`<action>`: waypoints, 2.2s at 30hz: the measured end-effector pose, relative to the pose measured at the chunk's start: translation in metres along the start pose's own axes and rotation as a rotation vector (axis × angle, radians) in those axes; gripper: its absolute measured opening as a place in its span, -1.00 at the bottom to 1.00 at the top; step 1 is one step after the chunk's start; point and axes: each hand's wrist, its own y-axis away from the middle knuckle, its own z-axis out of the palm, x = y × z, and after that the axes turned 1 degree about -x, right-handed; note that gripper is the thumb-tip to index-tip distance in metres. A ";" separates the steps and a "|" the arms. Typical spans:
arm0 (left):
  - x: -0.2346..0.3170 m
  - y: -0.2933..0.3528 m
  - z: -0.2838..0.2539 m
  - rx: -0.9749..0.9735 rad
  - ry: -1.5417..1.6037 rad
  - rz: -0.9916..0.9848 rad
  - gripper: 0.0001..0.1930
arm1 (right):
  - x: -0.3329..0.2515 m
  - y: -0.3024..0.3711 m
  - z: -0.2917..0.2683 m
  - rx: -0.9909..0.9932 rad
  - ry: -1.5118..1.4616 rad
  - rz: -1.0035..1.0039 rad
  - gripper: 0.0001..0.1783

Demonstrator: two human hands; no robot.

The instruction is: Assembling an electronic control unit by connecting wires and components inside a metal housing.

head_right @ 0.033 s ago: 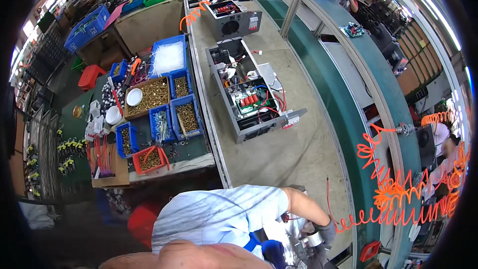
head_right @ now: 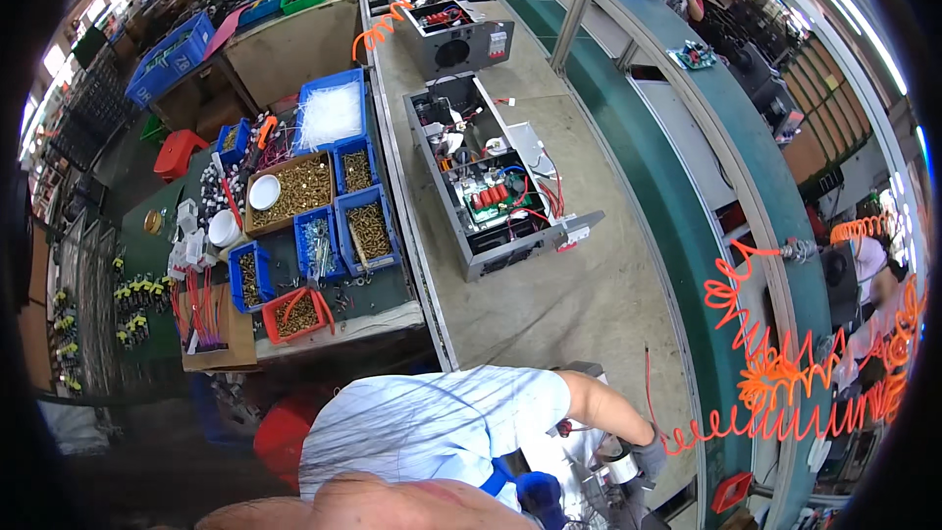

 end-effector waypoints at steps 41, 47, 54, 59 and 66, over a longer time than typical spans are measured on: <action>0.009 -0.008 0.009 0.188 -0.012 -0.088 -0.73 | 0.051 0.025 -0.026 -0.037 -0.012 -0.077 -0.75; 0.007 -0.014 0.019 0.295 0.003 -0.054 -0.72 | 0.039 0.017 -0.024 0.010 0.072 -0.054 -0.70; 0.018 -0.001 0.006 0.265 -0.023 -0.113 -0.73 | 0.052 0.024 -0.027 -0.005 0.526 -0.433 -0.69; 0.033 0.004 0.000 0.242 -0.029 -0.127 -0.74 | 0.074 -0.002 -0.058 0.022 -0.357 0.089 -0.67; 0.022 0.005 0.008 0.310 -0.042 -0.119 -0.67 | 0.033 0.036 -0.010 0.091 0.271 -0.337 -0.75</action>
